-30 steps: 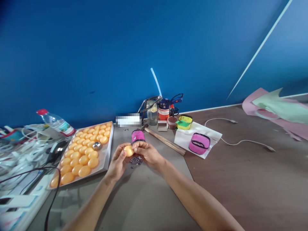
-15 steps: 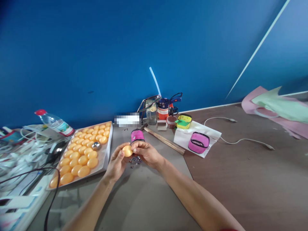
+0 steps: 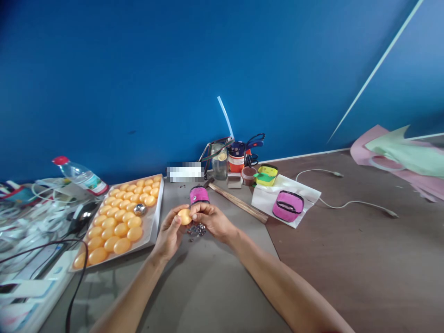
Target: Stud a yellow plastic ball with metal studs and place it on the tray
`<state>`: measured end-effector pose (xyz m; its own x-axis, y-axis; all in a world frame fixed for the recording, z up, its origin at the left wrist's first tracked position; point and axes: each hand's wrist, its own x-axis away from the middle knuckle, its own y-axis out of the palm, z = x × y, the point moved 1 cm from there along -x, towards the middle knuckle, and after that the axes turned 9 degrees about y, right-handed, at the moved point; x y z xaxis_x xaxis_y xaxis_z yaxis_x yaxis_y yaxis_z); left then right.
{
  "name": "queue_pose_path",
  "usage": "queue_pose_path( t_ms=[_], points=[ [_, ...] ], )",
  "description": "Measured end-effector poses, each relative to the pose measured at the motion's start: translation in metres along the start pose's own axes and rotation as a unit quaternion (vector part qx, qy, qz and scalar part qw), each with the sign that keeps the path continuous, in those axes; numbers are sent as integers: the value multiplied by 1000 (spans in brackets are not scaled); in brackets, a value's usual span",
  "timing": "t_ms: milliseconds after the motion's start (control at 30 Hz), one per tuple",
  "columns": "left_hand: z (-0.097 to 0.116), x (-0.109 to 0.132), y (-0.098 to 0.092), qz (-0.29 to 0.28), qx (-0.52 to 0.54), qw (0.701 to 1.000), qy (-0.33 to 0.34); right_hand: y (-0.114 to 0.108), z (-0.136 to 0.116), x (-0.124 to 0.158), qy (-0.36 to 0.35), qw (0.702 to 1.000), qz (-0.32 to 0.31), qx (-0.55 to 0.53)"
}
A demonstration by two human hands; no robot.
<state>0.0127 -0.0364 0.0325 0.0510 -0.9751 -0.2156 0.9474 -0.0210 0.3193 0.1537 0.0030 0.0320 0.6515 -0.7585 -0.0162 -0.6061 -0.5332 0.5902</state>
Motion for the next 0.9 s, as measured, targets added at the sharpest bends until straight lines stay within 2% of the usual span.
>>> queue_pose_path(
  t_ms=[433, 700, 900],
  points=[
    [-8, -3, -6, 34, -116, 992, 47, 2, -6, 0, -8, 995, 45, 91],
    [1, -4, -5, 3, -235, 969, 82, -2, -7, 0, 24, 985, 91, 143],
    [3, -3, -2, -4, -257, 962, 95, -4, -5, 0, 43, 979, 117, 160]
  ],
)
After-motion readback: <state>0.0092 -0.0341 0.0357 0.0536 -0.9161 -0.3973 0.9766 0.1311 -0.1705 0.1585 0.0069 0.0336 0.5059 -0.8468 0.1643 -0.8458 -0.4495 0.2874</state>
